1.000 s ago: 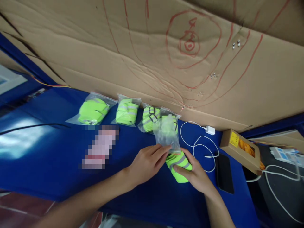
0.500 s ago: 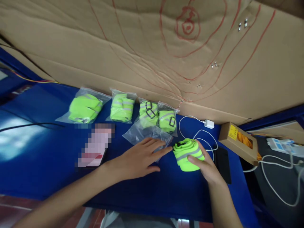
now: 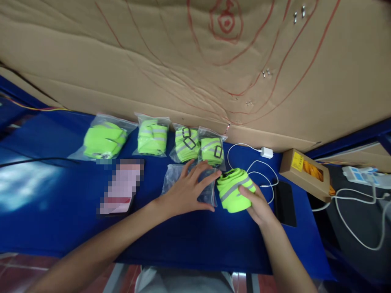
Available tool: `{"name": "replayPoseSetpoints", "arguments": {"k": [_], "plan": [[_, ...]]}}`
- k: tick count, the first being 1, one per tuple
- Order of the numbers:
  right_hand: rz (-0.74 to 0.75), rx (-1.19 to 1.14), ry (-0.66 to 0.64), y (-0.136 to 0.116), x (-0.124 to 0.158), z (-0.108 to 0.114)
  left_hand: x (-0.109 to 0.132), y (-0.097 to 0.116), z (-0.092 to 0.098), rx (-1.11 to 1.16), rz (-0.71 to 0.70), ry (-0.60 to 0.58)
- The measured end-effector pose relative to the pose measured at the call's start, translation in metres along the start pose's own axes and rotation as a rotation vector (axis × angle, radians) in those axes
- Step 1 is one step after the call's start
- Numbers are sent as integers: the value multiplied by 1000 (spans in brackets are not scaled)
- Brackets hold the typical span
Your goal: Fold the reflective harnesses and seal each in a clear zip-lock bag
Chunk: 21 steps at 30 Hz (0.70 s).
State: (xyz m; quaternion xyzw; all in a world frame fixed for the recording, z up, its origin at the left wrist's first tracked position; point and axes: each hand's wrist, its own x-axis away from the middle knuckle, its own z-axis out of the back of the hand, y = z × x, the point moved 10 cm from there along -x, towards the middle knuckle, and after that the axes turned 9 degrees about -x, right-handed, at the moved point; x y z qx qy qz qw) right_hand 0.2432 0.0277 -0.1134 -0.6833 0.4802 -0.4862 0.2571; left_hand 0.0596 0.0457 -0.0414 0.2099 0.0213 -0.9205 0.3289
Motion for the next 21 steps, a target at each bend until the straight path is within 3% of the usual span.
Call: {"name": "replayPoseSetpoints", "arguments": {"k": [4,9,15,21], "plan": [[-85,206,-215,8,7,-27,4,5,-5,-51,-26,-15],[-72,404,-292,10,9,-34,7,13,-10,-33,-70,-128],[55,692,-497,1,21,-53,7,31,-17,-41,-111,-203],[276,962,-510,-11,34,-62,6,45,-8,-12,-70,-254]]}}
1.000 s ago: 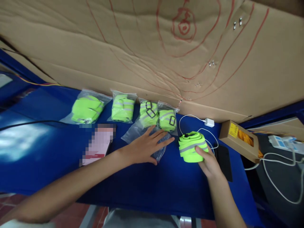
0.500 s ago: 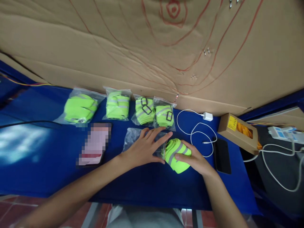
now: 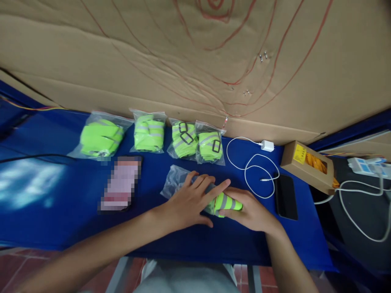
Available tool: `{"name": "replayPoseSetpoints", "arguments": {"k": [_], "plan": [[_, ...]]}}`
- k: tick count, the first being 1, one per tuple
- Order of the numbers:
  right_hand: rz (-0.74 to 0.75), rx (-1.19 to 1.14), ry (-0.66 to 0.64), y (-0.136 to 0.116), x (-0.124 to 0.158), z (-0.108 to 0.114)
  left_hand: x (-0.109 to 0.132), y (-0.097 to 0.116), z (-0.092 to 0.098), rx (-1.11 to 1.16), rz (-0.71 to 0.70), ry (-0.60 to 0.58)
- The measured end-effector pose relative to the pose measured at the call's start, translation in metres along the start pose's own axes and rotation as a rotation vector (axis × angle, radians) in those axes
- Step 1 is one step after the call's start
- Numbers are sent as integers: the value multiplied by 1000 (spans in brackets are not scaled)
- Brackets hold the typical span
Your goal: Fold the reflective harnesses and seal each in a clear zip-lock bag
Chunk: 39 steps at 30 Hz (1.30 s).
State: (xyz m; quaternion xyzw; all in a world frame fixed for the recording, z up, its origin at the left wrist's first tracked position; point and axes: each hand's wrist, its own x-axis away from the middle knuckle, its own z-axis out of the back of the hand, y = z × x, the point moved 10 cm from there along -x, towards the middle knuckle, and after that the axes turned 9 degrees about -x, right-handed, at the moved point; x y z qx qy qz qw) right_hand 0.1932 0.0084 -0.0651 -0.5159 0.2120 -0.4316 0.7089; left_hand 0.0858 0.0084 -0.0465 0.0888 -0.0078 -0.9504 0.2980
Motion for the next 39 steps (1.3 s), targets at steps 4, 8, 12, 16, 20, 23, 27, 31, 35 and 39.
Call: {"name": "replayPoseSetpoints", "arguments": {"k": [4,8,12,16,20,23,27,31,35,39], "plan": [[195,316,104,-19,3,-12,6,-2,20,-53,1,-29],[363,609,150,-41,8,-30,10,-13,35,-246,30,21],[412,730,182,-51,11,-31,15,-12,35,-216,-16,92],[357,734,250,-47,10,-22,21,-5,35,-252,-23,198],[336,767,284,-47,6,-24,21,3,33,-334,-4,280],[355,776,260,-50,3,-27,18,3,29,-308,-10,303],[382,628,177,-52,5,-24,13,-3,25,-174,-5,295],[473,624,240,-55,11,-24,12,-2,32,-95,1,358],[479,515,280,-55,11,-21,14,0,39,-52,-16,414],[498,518,274,-66,14,-12,20,-5,43,-36,-15,460]]}}
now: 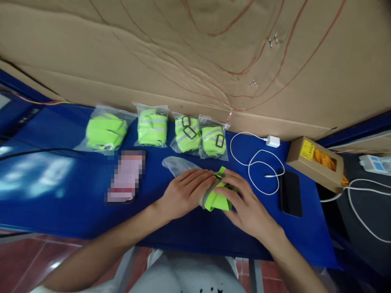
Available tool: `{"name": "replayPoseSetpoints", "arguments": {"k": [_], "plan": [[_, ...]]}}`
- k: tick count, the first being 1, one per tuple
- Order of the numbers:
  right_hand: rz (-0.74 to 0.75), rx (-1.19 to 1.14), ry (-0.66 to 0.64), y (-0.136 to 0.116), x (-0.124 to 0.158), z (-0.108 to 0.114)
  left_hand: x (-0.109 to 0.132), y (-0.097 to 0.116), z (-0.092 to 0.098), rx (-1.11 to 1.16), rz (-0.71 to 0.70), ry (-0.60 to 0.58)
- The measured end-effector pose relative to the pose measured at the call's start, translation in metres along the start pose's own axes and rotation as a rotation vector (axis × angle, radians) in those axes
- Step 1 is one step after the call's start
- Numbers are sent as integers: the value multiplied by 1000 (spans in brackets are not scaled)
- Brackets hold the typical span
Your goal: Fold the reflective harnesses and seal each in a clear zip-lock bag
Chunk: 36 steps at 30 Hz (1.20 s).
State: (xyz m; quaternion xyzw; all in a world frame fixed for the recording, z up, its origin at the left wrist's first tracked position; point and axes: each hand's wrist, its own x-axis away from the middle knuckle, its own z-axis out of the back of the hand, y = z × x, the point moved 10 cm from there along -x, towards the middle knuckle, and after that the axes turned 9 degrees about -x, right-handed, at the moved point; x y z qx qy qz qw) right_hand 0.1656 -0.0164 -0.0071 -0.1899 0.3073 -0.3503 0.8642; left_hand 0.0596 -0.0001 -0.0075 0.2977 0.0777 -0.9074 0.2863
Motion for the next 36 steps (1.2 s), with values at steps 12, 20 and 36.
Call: {"name": "replayPoseSetpoints", "arguments": {"k": [12,20,36], "plan": [[183,200,68,-15,1,-2,-3,-6,-19,221,28,-171],[63,110,-34,5,14,-28,25,-21,-57,53,28,-411],[142,254,-54,10,16,-47,22,-2,-63,-75,-117,-287]]}}
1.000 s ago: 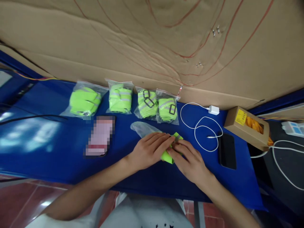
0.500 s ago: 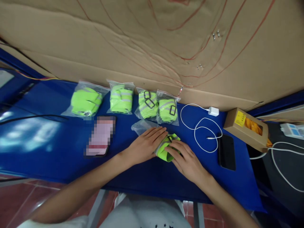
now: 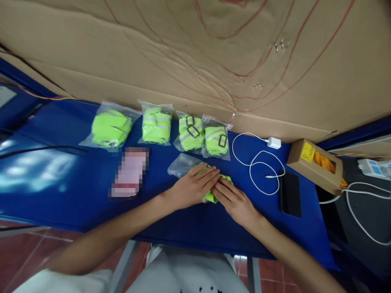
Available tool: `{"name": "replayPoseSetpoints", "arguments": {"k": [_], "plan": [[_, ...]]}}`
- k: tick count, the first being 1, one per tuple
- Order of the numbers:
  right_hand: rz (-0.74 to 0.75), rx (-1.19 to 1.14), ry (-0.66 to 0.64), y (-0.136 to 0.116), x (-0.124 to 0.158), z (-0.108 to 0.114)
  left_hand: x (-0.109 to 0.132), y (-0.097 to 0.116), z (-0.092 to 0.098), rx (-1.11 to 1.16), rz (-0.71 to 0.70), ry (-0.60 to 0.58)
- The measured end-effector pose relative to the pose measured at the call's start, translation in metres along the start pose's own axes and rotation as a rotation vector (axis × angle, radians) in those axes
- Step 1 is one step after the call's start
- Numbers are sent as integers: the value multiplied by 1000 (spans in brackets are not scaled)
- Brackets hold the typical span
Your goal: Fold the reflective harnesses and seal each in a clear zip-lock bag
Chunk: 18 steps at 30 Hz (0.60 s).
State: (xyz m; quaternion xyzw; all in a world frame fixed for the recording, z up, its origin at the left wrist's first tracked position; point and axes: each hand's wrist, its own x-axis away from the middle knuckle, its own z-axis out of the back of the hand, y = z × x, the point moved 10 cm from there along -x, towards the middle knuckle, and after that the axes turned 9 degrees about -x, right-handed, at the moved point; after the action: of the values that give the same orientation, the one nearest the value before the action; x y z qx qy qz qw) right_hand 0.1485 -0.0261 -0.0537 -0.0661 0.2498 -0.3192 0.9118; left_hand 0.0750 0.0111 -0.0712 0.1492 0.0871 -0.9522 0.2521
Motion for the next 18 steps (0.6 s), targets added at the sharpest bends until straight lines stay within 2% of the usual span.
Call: {"name": "replayPoseSetpoints", "arguments": {"k": [2,6,9,11,14,18], "plan": [[-53,-19,34,5,-2,0,-1,0,4,31,52,17],[-153,-72,91,19,4,7,1,-4,4,135,96,-109],[-369,-219,130,45,13,12,5,-11,5,196,105,-172],[-464,-385,165,53,17,12,7,-15,6,194,108,-176],[-391,-474,221,41,13,14,6,-14,6,168,95,-132],[-110,-260,179,8,3,7,-3,4,19,159,12,32]]}}
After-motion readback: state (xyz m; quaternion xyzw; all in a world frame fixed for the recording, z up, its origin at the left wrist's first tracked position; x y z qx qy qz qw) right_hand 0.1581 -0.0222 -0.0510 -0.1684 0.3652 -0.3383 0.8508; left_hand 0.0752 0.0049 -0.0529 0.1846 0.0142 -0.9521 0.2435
